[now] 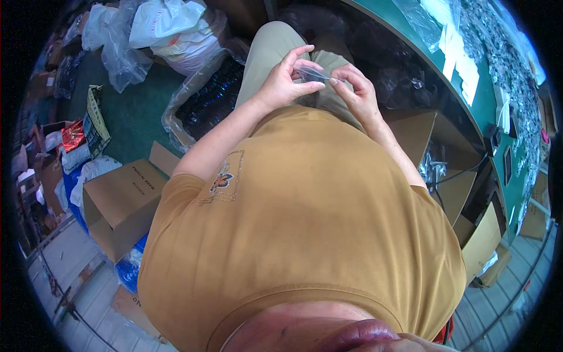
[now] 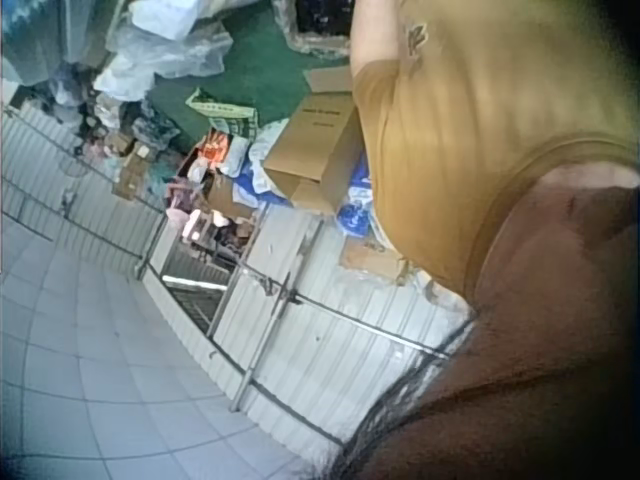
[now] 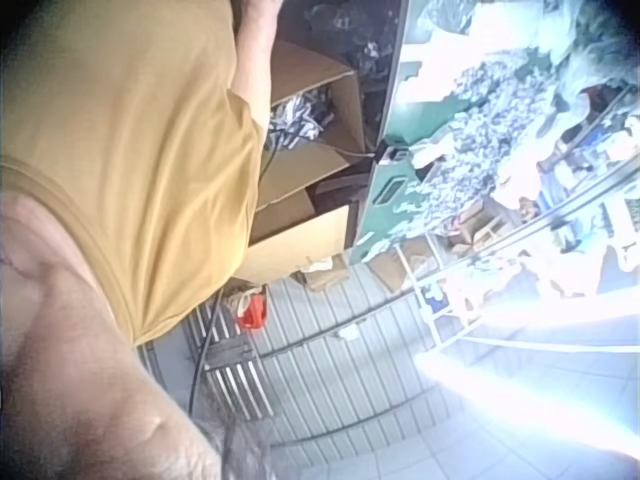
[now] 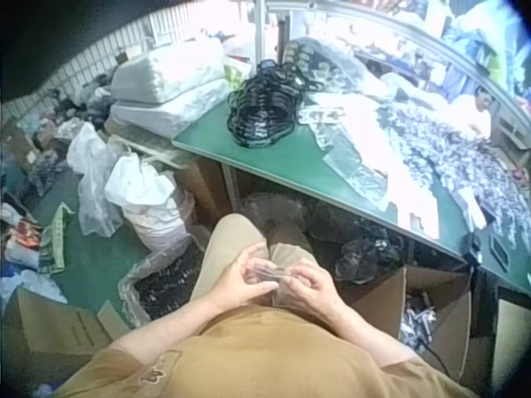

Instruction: The person packages swimming goggles by wrapping paper labels around the goggles, inserting them into clear plastic pouches, and sealing the pouches by hand.

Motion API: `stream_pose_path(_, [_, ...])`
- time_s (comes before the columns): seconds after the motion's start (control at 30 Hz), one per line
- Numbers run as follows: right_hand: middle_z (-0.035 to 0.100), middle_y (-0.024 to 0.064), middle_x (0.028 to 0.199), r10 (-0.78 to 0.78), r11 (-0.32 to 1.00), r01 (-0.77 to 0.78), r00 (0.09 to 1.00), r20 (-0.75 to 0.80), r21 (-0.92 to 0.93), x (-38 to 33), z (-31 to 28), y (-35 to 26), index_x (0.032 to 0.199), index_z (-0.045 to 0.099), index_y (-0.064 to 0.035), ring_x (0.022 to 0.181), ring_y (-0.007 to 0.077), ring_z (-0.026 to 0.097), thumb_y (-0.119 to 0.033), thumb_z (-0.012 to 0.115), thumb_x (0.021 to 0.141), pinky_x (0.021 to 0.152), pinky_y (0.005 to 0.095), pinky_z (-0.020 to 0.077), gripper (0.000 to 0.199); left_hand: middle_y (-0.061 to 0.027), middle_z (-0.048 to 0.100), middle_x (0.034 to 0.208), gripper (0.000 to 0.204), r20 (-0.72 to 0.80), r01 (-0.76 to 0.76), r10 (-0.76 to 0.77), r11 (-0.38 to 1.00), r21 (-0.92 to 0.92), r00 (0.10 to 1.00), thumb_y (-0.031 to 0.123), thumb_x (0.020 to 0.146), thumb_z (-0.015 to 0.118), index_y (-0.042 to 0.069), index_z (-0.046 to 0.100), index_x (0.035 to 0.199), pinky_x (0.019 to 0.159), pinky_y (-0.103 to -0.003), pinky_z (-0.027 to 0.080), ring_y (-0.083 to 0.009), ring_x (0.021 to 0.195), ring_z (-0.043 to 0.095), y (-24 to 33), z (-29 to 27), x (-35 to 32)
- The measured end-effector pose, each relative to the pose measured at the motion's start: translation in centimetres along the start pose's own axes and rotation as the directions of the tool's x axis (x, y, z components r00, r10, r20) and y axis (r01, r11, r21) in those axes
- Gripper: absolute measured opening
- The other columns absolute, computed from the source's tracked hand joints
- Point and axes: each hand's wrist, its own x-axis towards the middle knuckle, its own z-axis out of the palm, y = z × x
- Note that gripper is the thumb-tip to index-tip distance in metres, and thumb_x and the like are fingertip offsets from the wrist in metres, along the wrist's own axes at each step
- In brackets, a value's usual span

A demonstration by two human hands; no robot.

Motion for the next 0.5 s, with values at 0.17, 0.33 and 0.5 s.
stream_pose_path(0.17, [0.068, 0.0060, 0.098, 0.004, 1.000, -0.003, 1.000, -0.008, 0.030, 0.4, 0.3, -0.8, 0.102, 0.071, -0.0001, 0.095, 0.0174, 0.065, -0.013, 0.073, 0.093, 0.087, 0.0292, 0.0495, 0.016, -0.0103, 0.068, 0.123, 0.087, -0.004, 0.010, -0.010, 1.000, 0.008, 1.000, 0.008, 0.083, 0.085, 0.010, 0.035, 0.154, 0.103, -0.035, 0.050, -0.0180, 0.114, 0.064, 0.2, 0.0, -0.1])
stream_pose_path(0.33, [0.067, 0.0059, 0.096, 0.001, 0.999, -0.001, 1.000, -0.004, 0.033, 0.6, 0.7, -0.4, 0.100, 0.072, -0.0001, 0.093, 0.0170, 0.065, -0.013, 0.073, 0.093, 0.085, 0.0291, 0.0491, 0.015, -0.0105, 0.066, 0.125, 0.086, 0.012, 0.013, -0.013, 0.999, 0.041, 1.000, 0.006, 0.085, 0.083, 0.010, 0.034, 0.155, 0.104, -0.036, 0.050, -0.0188, 0.117, 0.063, 0.2, 0.1, 0.0])
stream_pose_path(0.5, [0.066, 0.0061, 0.094, -0.013, 0.999, 0.014, 1.000, -0.013, 0.038, 0.7, 0.8, -0.5, 0.099, 0.072, -0.0006, 0.090, 0.0167, 0.064, -0.013, 0.074, 0.092, 0.082, 0.0296, 0.0488, 0.015, -0.0104, 0.066, 0.124, 0.086, 0.022, -0.024, 0.023, 0.999, 0.042, 0.999, 0.005, 0.085, 0.083, 0.011, 0.034, 0.155, 0.104, -0.036, 0.050, -0.0181, 0.117, 0.063, 0.1, 0.2, -0.1])
